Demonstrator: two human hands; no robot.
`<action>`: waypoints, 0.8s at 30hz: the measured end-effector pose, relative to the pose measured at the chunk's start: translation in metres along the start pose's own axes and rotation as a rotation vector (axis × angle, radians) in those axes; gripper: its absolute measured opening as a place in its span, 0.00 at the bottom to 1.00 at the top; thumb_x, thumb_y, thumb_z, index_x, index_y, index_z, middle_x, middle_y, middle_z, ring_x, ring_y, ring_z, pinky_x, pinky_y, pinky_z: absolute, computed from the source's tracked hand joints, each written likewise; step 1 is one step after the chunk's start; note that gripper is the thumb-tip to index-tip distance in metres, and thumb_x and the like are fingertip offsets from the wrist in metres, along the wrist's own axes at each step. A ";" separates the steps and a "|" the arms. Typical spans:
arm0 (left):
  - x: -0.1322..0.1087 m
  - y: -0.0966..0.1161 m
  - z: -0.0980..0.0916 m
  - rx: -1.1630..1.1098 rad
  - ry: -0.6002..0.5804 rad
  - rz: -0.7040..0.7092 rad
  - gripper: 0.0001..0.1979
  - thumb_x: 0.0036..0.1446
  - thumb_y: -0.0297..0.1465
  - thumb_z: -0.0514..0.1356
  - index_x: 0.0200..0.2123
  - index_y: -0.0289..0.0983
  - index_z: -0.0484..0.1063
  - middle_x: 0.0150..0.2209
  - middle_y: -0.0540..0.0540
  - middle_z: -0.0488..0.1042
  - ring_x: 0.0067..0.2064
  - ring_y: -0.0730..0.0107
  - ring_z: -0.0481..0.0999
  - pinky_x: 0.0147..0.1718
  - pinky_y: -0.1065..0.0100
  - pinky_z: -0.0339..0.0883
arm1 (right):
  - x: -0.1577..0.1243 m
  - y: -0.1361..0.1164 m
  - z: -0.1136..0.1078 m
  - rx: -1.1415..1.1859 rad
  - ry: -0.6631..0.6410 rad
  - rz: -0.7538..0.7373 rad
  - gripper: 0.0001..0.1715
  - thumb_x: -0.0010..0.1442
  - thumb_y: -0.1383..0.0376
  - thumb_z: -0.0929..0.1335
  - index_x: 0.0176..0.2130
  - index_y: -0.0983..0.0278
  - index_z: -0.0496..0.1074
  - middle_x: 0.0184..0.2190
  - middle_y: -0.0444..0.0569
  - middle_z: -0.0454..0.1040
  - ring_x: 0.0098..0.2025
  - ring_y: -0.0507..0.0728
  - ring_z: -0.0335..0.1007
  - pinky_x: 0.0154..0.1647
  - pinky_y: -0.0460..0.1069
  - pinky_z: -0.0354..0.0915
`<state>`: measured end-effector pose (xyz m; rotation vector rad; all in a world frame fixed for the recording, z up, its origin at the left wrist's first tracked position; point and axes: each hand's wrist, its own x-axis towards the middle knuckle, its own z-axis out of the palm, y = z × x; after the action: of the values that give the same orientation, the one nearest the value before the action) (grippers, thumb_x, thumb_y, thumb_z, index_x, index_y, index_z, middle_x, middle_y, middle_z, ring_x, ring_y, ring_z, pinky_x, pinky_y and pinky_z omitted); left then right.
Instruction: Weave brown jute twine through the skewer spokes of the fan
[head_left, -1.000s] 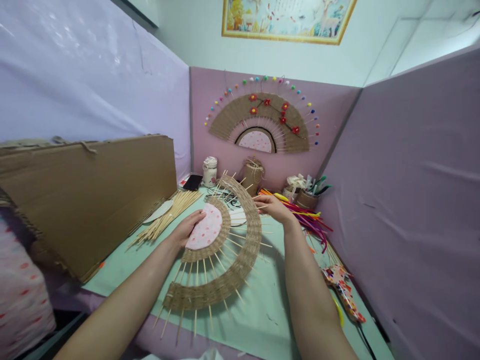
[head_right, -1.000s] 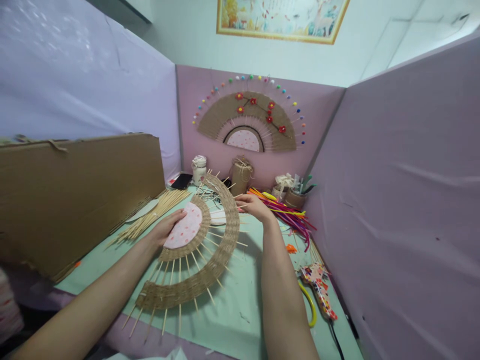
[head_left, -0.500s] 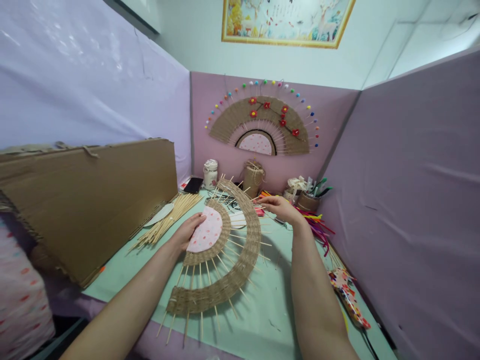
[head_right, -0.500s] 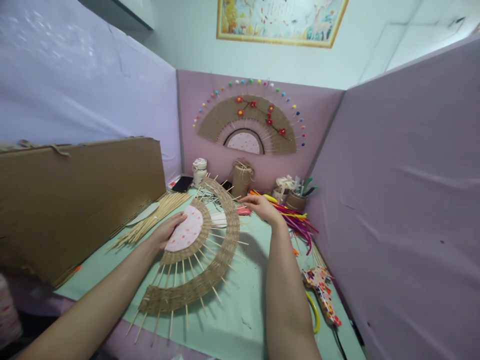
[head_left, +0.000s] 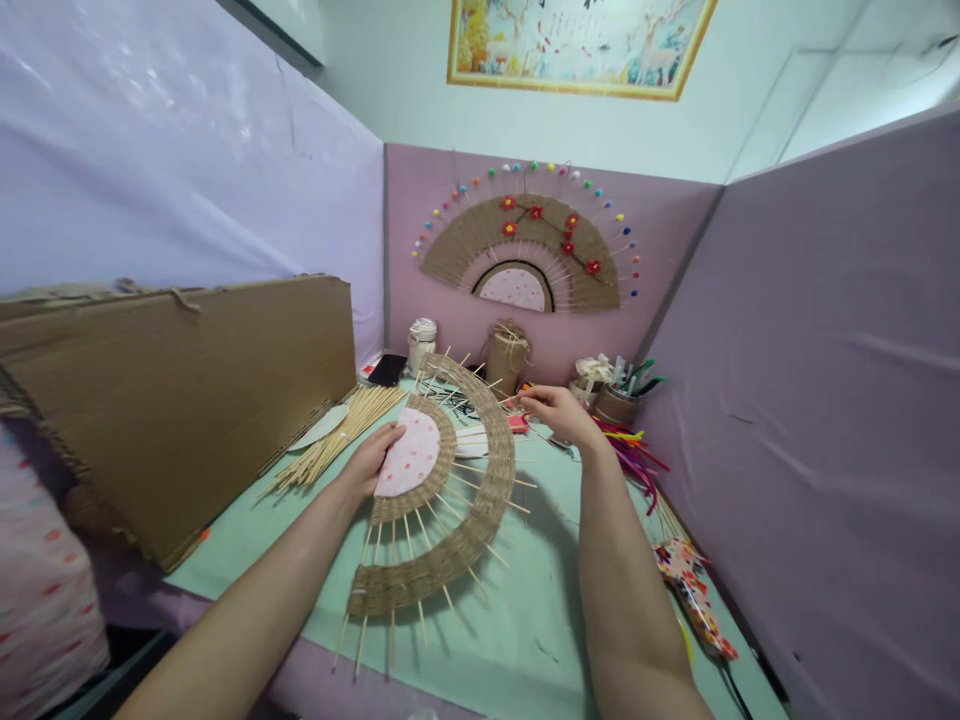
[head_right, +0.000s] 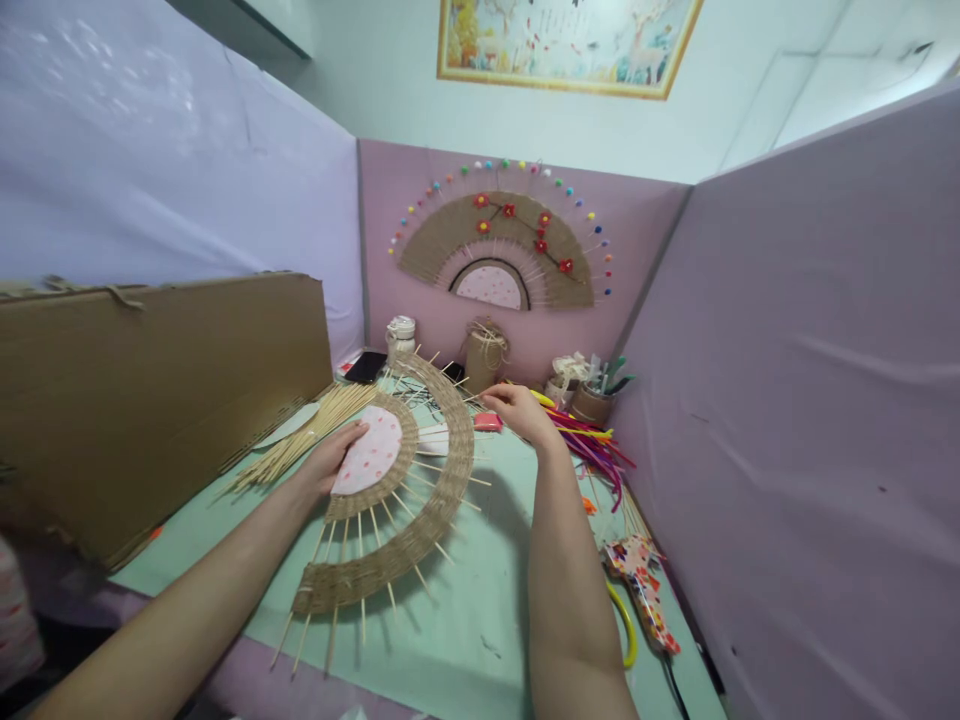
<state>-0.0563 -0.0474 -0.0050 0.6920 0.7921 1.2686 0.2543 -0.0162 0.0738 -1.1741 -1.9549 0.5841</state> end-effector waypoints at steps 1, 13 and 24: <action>0.000 0.000 -0.001 -0.006 -0.009 -0.013 0.05 0.53 0.25 0.59 0.36 0.35 0.68 0.29 0.45 0.78 0.27 0.65 0.78 0.29 0.62 0.73 | -0.001 0.001 -0.001 0.014 0.006 0.001 0.20 0.54 0.53 0.64 0.35 0.66 0.76 0.30 0.47 0.74 0.29 0.52 0.64 0.31 0.46 0.58; 0.001 0.001 0.000 -0.154 0.022 -0.220 0.18 0.55 0.29 0.57 0.49 0.30 0.68 0.34 0.37 0.79 0.33 0.57 0.80 0.35 0.60 0.73 | 0.001 0.009 0.011 0.318 -0.159 0.030 0.31 0.58 0.44 0.59 0.41 0.63 0.76 0.37 0.51 0.76 0.38 0.58 0.69 0.36 0.50 0.64; 0.005 -0.006 0.004 -0.106 0.144 0.095 0.05 0.53 0.23 0.57 0.35 0.33 0.70 0.27 0.46 0.78 0.27 0.66 0.78 0.29 0.64 0.73 | 0.009 0.017 0.037 0.725 -0.255 0.171 0.23 0.51 0.50 0.69 0.41 0.63 0.71 0.26 0.42 0.67 0.22 0.46 0.56 0.23 0.43 0.55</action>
<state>-0.0494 -0.0438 -0.0078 0.5621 0.8103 1.4483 0.2314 -0.0002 0.0430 -0.8223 -1.6087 1.4448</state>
